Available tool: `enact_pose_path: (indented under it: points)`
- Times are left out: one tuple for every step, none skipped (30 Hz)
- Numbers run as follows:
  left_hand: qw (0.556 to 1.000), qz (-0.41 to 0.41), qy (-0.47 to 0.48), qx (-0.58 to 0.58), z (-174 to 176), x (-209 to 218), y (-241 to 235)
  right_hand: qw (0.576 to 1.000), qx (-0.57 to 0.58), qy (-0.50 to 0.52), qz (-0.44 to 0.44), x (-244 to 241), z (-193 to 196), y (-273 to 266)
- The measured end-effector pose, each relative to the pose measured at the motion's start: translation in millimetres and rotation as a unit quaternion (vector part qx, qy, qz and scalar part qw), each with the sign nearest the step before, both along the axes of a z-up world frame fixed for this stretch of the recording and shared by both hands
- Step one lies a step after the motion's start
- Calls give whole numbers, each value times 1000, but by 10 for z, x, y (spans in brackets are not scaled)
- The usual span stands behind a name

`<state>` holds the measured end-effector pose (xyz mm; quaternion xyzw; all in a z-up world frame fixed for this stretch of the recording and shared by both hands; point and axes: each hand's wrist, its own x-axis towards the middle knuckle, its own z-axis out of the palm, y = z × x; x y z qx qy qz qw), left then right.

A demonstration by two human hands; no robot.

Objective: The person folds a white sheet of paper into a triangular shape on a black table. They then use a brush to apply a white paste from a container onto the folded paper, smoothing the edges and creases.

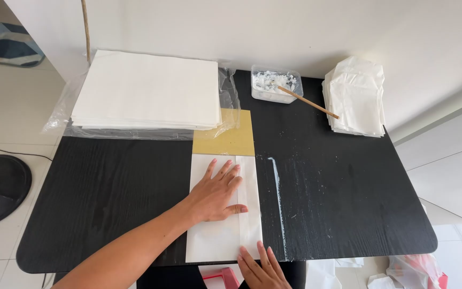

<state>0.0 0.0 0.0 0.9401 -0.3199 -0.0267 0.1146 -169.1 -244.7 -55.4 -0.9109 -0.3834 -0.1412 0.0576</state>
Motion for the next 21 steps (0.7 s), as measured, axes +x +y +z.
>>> enact_pose_path:
  points:
    - [1000, 0, -2, 2, -27, 32, 2, 1000, 2, -2, 0, 117, 102, -11]
    - [1000, -3, -16, -1, -56, 63, 6, 994, 16, 106, 18, 231, 203, -21]
    - [1000, -6, -29, -5, -92, 73, -1, 976, 29, 214, 37, 329, 308, -47]
    - [1000, -4, -29, -5, -71, 104, 0, 976, 29, 214, 38, 423, 481, 21]
    - [1000, -4, -25, 2, -50, 146, 7, 963, 20, 268, 1, 519, 649, 100]
    - [1000, -4, -21, 9, -28, 192, 15, 946, 11, 322, -35, 619, 818, 177]
    - [1000, -3, -22, 10, -40, 231, 29, 947, 12, 320, -34, 682, 865, 196]
    - [999, -8, -41, 14, -53, 270, 45, 952, 16, 306, -21, 744, 912, 218]
    - [998, -14, -59, 17, -75, 301, 54, 956, 19, 293, -9, 797, 956, 234]
    - [998, -14, -59, 17, -93, 330, 80, 956, 19, 293, -9, 864, 928, 236]
    - [996, -12, -81, 34, -109, 360, 100, 956, 13, 294, -4, 933, 904, 232]
    - [993, -11, -104, 51, -126, 389, 121, 956, 6, 295, 2, 1001, 881, 231]
    - [993, -10, -104, 51, -112, 383, 150, 956, 6, 294, 2, 1064, 864, 226]
    - [992, -1, -117, 44, -98, 375, 180, 965, 5, 262, 15, 1126, 846, 222]
    - [991, 10, -129, 36, -87, 360, 210, 973, 3, 230, 28, 1188, 828, 217]
    - [991, 12, -129, 35, -47, 296, 229, 973, 2, 230, 30, 1261, 841, 226]
    - [992, 22, -124, 19, -1, 236, 254, 972, 2, 232, 31, 1336, 853, 244]
    - [993, 31, -118, 2, 46, 176, 278, 972, 1, 234, 33, 1410, 867, 261]
    - [992, 33, -119, 2, 84, 48, 258, 972, 0, 233, 35, 1504, 862, 278]
    - [996, 25, -78, 20, 120, -81, 236, 970, -5, 242, 33, 1597, 857, 294]
    - [999, 16, -36, 38, 155, -223, 219, 967, -9, 253, 29, 1671, 846, 316]
